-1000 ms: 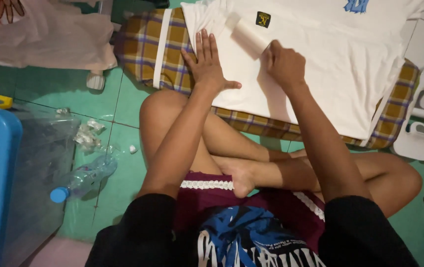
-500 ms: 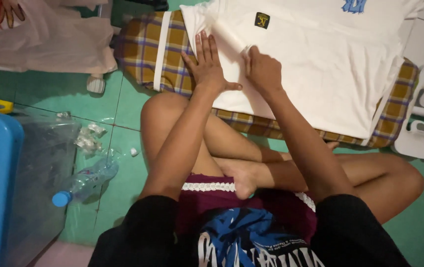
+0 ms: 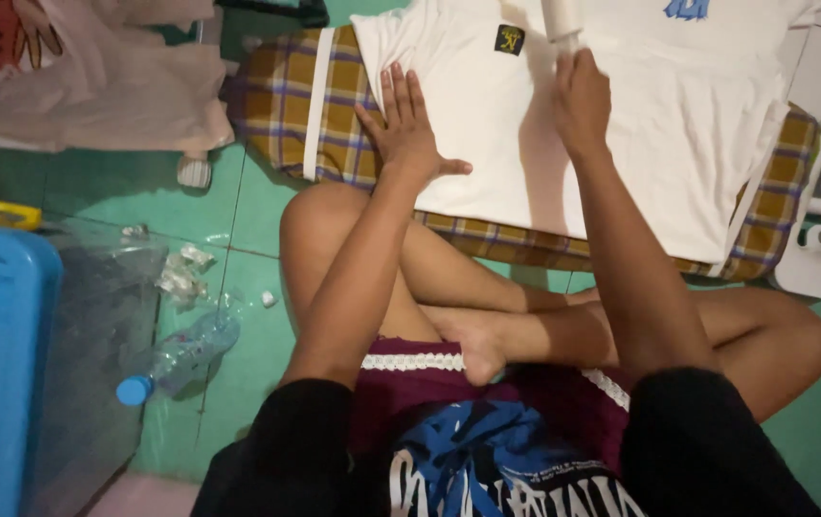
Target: Using a lint roller to clean t-shirts and then folding them.
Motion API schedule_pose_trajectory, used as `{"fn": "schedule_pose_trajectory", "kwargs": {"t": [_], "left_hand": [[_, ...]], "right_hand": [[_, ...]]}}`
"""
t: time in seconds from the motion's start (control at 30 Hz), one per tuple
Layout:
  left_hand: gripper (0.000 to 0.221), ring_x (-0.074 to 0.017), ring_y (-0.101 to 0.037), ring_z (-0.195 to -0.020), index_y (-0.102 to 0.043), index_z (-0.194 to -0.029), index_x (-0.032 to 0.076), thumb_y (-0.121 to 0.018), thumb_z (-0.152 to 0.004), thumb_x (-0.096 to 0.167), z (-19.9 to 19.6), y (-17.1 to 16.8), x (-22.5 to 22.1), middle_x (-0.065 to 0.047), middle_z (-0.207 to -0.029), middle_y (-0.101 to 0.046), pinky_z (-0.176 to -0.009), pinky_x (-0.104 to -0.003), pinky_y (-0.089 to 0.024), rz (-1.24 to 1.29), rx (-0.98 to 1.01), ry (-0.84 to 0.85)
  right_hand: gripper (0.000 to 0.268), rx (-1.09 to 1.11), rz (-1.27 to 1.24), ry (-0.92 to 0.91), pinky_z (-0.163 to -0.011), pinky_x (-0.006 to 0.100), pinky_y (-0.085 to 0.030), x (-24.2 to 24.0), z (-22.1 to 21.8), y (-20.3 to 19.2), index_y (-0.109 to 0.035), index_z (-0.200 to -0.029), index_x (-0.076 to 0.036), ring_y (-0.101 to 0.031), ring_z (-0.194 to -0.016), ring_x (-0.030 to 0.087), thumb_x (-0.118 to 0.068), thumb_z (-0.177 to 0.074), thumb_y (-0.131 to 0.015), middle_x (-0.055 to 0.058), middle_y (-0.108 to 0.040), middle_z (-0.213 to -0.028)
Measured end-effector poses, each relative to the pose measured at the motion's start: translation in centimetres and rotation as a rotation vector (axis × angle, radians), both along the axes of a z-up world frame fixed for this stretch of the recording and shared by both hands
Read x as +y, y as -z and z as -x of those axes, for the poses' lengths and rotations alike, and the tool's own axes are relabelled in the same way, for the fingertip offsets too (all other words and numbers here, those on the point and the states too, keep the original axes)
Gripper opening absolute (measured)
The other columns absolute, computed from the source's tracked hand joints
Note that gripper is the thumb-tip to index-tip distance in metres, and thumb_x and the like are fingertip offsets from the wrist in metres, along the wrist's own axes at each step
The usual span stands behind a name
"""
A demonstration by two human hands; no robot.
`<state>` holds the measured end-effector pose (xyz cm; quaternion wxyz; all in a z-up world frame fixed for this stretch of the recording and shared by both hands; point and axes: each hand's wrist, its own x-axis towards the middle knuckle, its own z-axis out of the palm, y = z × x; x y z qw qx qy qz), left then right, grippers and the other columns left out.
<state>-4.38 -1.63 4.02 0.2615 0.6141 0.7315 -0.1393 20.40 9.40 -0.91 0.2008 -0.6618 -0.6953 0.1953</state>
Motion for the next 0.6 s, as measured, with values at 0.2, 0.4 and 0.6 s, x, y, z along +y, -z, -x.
{"fn": "schedule_pose_trajectory", "kwargs": {"t": [0.2, 0.4, 0.6], "left_hand": [[0.167, -0.0366, 0.024, -0.154, 0.016, -0.162, -0.001, -0.074, -0.060, 0.095, -0.6, -0.5, 0.4, -0.023, -0.168, 0.023, -0.119, -0.075, 0.004, -0.027, 0.062, -0.009], [0.167, -0.0403, 0.006, -0.162, 0.004, -0.171, 0.009, -0.091, -0.071, 0.102, -1.5, 3.0, -0.8, -0.020, -0.172, 0.012, -0.130, -0.066, -0.008, -0.577, -0.065, 0.383], [0.150, -0.0311, 0.026, -0.156, 0.016, -0.167, 0.017, -0.063, -0.067, 0.096, -1.8, 1.3, -1.4, -0.012, -0.169, 0.027, -0.123, -0.060, 0.016, -0.209, -0.083, 0.369]], "right_hand": [[0.039, -0.074, 0.206, 0.138, -0.066, 0.063, -0.043, -11.0, -3.7, 4.6, -0.043, -0.138, -0.013, -0.065, -0.075, 0.051, -0.033, -0.105, -0.036, 0.025, -0.068, -0.083], [0.036, -0.250, 0.235, 0.010, -0.061, 0.064, -0.043, -14.6, 0.4, -0.6, -0.045, -0.120, -0.006, -0.064, -0.072, 0.054, -0.038, -0.106, -0.035, 0.024, -0.070, -0.084], [0.041, -0.387, 0.327, 0.136, -0.074, 0.064, -0.051, -11.5, -8.8, 0.5, -0.046, -0.128, 0.000, -0.068, -0.092, 0.053, -0.021, -0.094, -0.037, 0.026, -0.072, -0.102]]}}
